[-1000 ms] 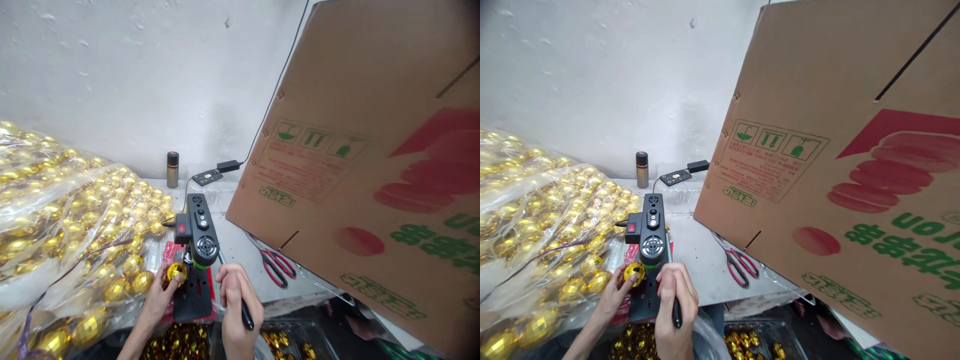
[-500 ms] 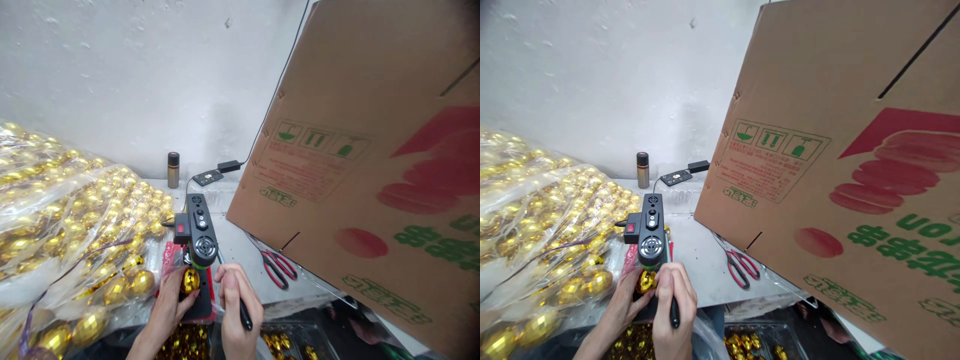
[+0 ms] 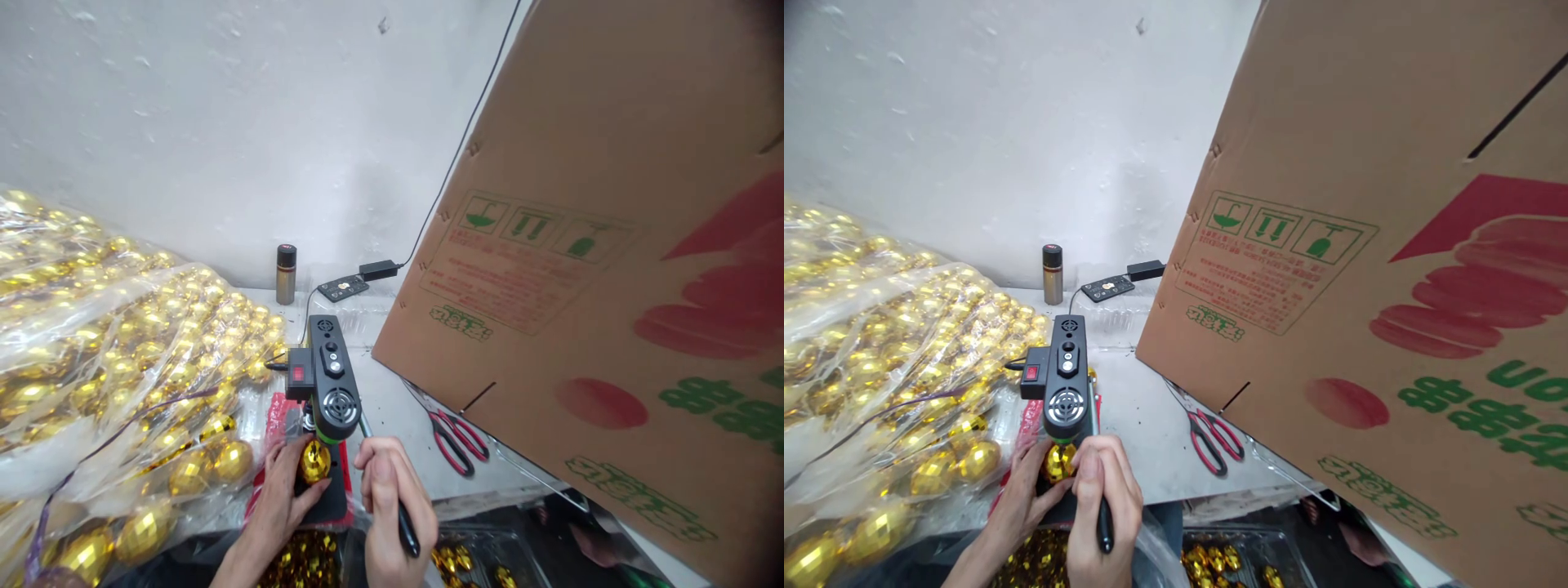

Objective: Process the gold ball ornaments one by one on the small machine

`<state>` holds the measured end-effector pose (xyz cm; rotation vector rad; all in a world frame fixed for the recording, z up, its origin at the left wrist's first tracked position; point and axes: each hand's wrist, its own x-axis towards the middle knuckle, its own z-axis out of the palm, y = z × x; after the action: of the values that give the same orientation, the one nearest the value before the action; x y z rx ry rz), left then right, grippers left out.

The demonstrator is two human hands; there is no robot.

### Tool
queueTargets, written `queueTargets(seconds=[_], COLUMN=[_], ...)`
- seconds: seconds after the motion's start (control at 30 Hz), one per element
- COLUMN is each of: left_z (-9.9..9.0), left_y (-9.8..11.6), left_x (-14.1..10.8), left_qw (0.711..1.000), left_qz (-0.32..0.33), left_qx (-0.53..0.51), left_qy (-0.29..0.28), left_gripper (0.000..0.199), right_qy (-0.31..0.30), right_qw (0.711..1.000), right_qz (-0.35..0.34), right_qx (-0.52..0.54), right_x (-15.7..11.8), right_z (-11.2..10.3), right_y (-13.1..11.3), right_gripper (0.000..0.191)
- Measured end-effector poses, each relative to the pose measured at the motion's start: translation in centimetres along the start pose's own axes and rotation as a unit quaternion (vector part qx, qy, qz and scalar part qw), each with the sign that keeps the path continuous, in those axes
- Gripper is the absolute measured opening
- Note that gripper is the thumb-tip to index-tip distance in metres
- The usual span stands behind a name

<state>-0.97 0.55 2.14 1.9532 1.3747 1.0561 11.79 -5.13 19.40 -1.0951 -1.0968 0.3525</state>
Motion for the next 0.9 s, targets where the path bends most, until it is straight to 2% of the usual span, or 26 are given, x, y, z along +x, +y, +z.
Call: queueTargets(seconds=[0.13, 0.33, 0.7, 0.9], left_z=[-0.2, 0.5, 1.3, 1.5], left_y=[-0.5, -0.2, -1.0, -1.0], left_x=[-0.4, 0.6, 0.2, 0.2], left_qw=[1.000, 0.999, 0.998, 0.997], left_qz=[0.014, 0.026, 0.037, 0.039], left_qx=[0.007, 0.029, 0.047, 0.044], left_qy=[-0.006, -0.016, -0.034, -0.039], left_gripper=[0.051, 0.048, 0.053, 0.049], right_qy=[0.006, 0.008, -0.007, 0.019], right_qw=[1.000, 1.000, 0.996, 0.996], right_qz=[0.016, 0.000, -0.078, -0.084], right_qx=[0.010, 0.001, -0.044, -0.022], right_x=[-0.1, -0.1, -2.5, -2.8], right_z=[0.1, 0.0, -0.8, -0.3], right_y=[-0.1, 0.0, 4.2, 5.3], right_gripper=[0.040, 0.042, 0.043, 0.041])
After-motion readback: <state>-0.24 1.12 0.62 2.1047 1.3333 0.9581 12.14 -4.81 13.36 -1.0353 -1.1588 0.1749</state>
